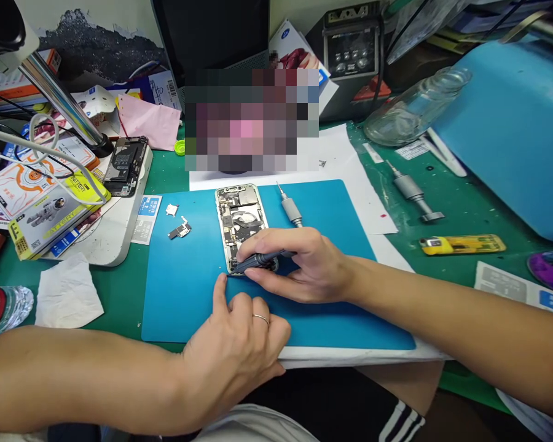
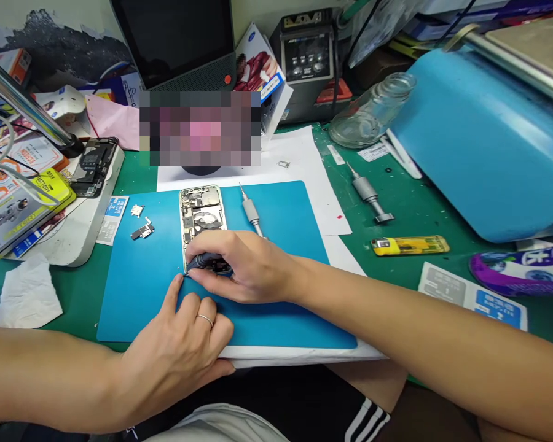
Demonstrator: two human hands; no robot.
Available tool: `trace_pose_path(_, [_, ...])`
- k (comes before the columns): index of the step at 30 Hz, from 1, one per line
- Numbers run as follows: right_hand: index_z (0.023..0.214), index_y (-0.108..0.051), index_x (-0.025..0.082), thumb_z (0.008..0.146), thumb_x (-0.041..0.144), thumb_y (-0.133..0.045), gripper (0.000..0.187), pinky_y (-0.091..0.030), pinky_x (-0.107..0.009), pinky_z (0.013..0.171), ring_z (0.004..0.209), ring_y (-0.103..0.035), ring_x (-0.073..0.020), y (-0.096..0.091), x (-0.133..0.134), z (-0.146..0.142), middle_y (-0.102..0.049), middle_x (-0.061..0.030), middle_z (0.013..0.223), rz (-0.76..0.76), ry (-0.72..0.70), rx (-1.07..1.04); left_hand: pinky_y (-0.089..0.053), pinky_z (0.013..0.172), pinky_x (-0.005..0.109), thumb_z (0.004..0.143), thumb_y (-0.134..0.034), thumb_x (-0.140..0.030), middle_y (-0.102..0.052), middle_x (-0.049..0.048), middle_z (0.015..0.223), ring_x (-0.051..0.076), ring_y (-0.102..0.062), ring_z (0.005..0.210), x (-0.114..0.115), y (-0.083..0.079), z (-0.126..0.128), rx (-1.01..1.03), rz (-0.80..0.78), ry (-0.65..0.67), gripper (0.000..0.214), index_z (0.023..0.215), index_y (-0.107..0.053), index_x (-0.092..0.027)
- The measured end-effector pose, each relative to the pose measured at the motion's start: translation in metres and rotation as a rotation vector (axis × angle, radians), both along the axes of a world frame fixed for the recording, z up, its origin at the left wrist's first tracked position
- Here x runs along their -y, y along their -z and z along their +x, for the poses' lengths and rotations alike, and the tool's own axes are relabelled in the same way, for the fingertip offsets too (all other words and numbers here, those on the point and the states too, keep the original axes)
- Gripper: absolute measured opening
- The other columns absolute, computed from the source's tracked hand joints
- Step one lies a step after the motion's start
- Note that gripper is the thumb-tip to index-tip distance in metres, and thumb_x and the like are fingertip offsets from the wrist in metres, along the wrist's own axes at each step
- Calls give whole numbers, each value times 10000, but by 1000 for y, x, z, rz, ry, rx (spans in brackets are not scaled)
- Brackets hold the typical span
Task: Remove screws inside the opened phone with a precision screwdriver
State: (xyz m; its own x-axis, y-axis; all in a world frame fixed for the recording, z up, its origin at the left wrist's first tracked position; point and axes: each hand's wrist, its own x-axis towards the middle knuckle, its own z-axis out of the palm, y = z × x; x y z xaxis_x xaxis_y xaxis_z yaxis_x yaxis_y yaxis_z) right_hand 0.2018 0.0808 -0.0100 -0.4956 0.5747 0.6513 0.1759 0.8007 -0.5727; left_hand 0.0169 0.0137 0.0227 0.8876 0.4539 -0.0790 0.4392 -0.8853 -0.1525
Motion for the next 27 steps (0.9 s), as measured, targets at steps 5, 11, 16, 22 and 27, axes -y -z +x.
trace_pose_path(5, [1237,-505,255,916,157,-633,359,-650,-254,742,796,-711,-120,-7,-1,0,-701,4,895,46,86,-133,-565,935,624,884,-628,-620,-606,37,834,201,-596,722,1,-1,1,-41,-44,-9,472,992,-537,-170])
trace_pose_path(11, [1440,-364,287,896,120,-642,633,-656,-299,790,804,-724,-141,-3,-3,1,-720,-5,943,140,118,-117,-597,892,606,920,-597,-561,-590,23,821,189,-584,696,4,-1,0,-45,7,-7,396,989,-543,-174])
trace_pose_path(16, [1512,-300,281,929,165,-631,680,-655,-314,759,779,-706,-147,0,-4,0,-701,-10,925,170,94,-127,-631,835,555,940,-557,-561,-579,16,807,182,-570,672,5,-2,-1,-57,69,-8,383,975,-545,-180])
trace_pose_path(22, [1490,-295,354,939,282,-645,657,-629,-322,662,661,-662,-157,4,-11,1,-670,9,847,191,204,-153,-625,868,512,954,-551,-519,-591,24,844,198,-572,726,10,0,-4,-66,131,-8,340,1026,-558,-187])
trace_pose_path(27, [1446,-327,306,949,221,-604,576,-589,-275,639,700,-640,-116,-24,0,-9,-617,13,941,191,279,-179,-518,1065,516,936,-595,-483,-609,15,824,194,-600,736,7,2,-4,-40,109,31,307,992,-565,-183])
